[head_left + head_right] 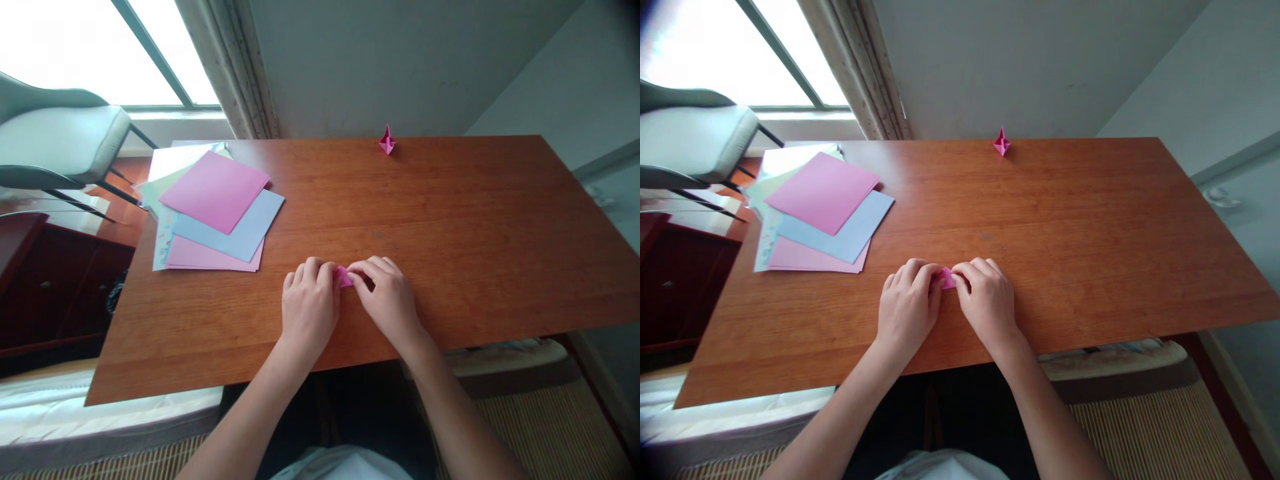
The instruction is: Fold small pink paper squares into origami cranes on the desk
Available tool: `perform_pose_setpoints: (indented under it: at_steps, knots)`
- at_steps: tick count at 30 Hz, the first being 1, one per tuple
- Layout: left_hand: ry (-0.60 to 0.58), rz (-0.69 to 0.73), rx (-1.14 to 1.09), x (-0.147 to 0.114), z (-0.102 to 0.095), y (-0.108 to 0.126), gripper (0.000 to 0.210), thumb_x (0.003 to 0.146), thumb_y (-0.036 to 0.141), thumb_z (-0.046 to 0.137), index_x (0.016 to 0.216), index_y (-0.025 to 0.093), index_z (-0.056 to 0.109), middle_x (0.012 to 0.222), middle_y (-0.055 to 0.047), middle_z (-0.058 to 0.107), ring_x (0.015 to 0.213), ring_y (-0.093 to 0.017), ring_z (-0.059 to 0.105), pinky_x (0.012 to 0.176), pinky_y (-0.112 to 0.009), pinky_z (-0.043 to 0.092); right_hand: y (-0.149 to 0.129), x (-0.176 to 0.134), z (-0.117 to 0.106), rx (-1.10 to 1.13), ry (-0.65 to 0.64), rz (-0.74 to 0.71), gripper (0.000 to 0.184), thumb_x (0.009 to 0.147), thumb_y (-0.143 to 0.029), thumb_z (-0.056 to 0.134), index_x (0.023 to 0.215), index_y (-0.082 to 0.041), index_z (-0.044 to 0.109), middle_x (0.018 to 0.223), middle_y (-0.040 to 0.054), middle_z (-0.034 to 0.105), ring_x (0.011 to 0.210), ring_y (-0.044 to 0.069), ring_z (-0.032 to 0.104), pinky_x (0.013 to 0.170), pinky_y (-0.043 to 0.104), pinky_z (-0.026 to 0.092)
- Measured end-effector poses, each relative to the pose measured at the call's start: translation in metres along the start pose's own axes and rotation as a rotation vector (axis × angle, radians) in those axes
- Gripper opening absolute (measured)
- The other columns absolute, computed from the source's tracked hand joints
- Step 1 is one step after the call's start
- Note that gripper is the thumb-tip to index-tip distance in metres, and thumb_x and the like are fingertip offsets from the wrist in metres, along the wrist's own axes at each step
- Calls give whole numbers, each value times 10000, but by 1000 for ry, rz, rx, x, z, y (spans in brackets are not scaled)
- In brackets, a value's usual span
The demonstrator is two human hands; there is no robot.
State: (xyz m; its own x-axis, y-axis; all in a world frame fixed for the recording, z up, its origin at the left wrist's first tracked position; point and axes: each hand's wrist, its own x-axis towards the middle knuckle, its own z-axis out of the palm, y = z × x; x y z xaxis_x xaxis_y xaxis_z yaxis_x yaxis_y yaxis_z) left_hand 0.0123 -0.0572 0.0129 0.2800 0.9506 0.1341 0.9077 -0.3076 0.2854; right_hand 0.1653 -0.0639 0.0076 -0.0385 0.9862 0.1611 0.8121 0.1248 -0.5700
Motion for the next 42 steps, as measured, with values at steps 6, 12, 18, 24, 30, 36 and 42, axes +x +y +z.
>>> perform_pose_setpoints:
  at_steps: [6, 12, 18, 24, 30, 36, 42]
  knots:
    - [0, 6, 17, 0, 1, 0, 190, 1020, 249, 430, 1022, 204, 614, 1022, -79, 648, 951, -247, 591, 794, -379, 384, -2, -2, 2, -42, 27, -13, 135, 966, -229, 565, 879, -241, 668, 890, 42, 679, 883, 225, 577, 783, 341, 447]
    - [9, 5, 35, 0, 1, 2, 176, 1015, 249, 440, 1011, 205, 611, 1009, -81, 642, 913, -243, 587, 784, -380, 376, -10, -5, 5, -144, 37, -22, 112, 957, -277, 564, 878, -230, 628, 906, 64, 638, 872, 240, 540, 787, 355, 433]
    - [10, 6, 45, 0, 1, 2, 177, 1010, 260, 445, 998, 204, 613, 994, -85, 641, 920, -249, 589, 775, -377, 369, -10, -8, 6, -208, 38, -49, 136, 946, -174, 508, 928, -222, 634, 946, 79, 641, 908, 256, 537, 808, 369, 435]
    - [21, 7, 63, 0, 3, 1, 181, 1010, 243, 439, 1011, 206, 615, 988, -66, 638, 919, -251, 586, 781, -382, 373, 3, -13, 5, -104, 59, -49, 277, 889, -20, 443, 938, -211, 639, 958, 72, 636, 927, 241, 559, 834, 359, 452]
    - [30, 14, 77, 0, 4, 2, 153, 1001, 251, 463, 986, 214, 611, 971, -60, 633, 890, -249, 587, 768, -382, 381, -2, -10, 7, -93, 91, -3, 94, 949, -217, 546, 919, -217, 635, 936, 64, 640, 886, 240, 559, 820, 364, 449]
    - [4, 48, 109, 2, -1, 1, 119, 985, 227, 487, 974, 206, 604, 979, -60, 645, 880, -244, 605, 748, -382, 407, -10, -10, 11, -222, 63, 1, 107, 981, -301, 551, 941, -237, 628, 943, 61, 633, 882, 245, 542, 786, 361, 416]
    - [-44, 129, 119, 7, -5, -8, 132, 956, 164, 512, 1017, 200, 623, 988, -56, 662, 882, -232, 637, 733, -352, 442, -9, -10, 11, -218, 55, -11, 122, 992, -311, 535, 959, -236, 625, 945, 71, 635, 879, 247, 537, 778, 361, 405]
